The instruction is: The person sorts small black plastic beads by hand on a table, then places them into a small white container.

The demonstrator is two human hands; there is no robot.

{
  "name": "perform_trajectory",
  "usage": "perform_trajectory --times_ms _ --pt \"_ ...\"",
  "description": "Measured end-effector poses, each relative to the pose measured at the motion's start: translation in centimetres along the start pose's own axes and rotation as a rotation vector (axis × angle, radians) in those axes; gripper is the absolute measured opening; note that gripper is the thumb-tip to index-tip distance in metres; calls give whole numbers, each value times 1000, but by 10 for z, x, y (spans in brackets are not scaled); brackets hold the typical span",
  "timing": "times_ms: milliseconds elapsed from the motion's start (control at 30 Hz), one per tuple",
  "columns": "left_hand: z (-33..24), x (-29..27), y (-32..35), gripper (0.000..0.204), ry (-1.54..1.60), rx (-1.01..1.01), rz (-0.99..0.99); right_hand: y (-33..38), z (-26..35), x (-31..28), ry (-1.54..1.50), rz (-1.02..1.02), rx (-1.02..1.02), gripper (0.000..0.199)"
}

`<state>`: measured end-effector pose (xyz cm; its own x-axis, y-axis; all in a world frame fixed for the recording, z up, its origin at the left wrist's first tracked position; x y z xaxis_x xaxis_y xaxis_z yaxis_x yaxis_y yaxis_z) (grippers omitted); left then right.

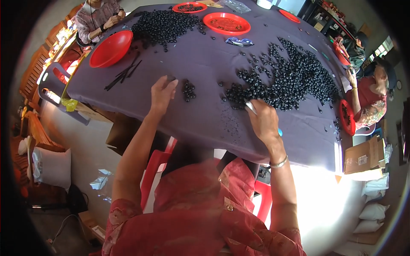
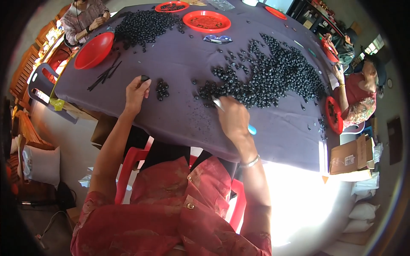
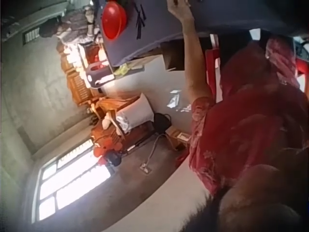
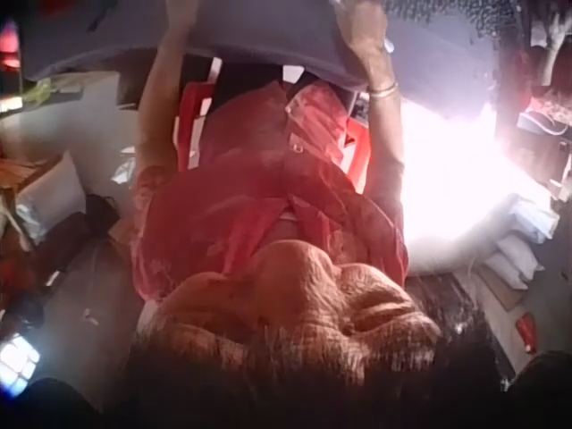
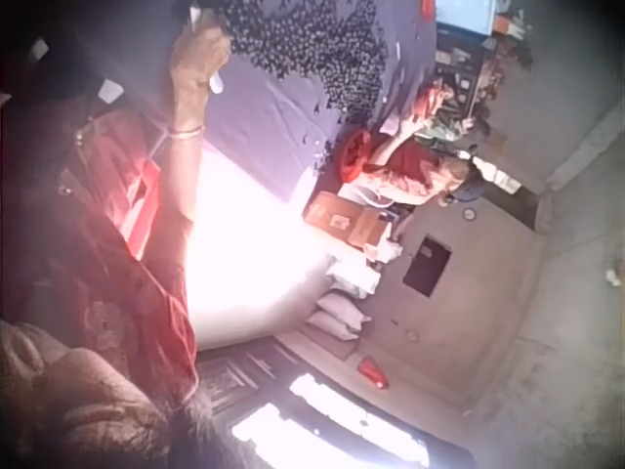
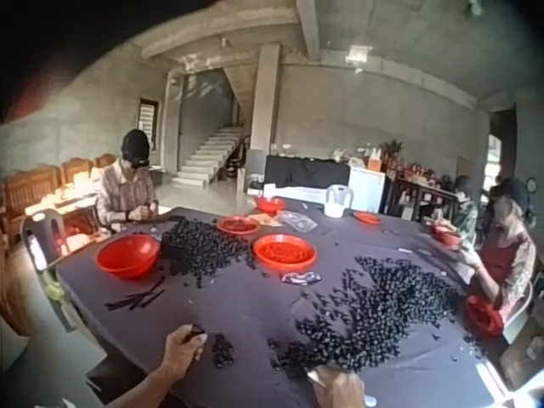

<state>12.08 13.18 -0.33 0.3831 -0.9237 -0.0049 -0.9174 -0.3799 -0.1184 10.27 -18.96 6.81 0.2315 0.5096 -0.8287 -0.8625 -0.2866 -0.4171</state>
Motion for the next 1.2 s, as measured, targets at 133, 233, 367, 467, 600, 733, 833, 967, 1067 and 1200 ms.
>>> perform_trajectory --times_ms 133,233,367,467,600,733,833,967,1067,1200 --pt "-2 -4 12 9 174 100 -59 -55 17 31 -49 23 -208 9" --pt "-5 -1 12 8 211 110 -76 -84 22 66 95 148 -163 16" --pt "-6 -3 15 8 142 122 -58 -99 36 91 242 327 -95 23" --pt "-8 3 19 8 132 168 -97 -104 31 102 152 313 -56 23" --pt "-8 13 37 6 130 287 -126 -88 53 64 12 300 -158 20" --pt "-36 60 70 8 282 -45 270 -42 70 18 -400 305 -204 20" --pt "-37 90 90 12 400 -171 498 -14 61 6 -572 298 -194 23" --pt "-22 108 115 6 554 -350 534 15 43 8 -690 229 -151 18" --pt "-3 114 122 25 637 -439 542 24 40 11 -613 224 -91 19" --pt "-1 118 125 25 754 -458 539 32 37 8 -536 120 -75 21"
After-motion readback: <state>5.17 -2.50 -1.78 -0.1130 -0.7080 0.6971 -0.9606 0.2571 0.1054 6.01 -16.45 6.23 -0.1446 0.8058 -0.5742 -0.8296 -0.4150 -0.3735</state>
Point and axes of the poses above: each hand's wrist, its own y-axis away from the middle knuckle, its own x-axis out of the palm, z = x × y, the point moved 4 cm from there along -y, towards the middle knuckle, and after that the axes turned 1 degree about y, right-handed, at the moved point
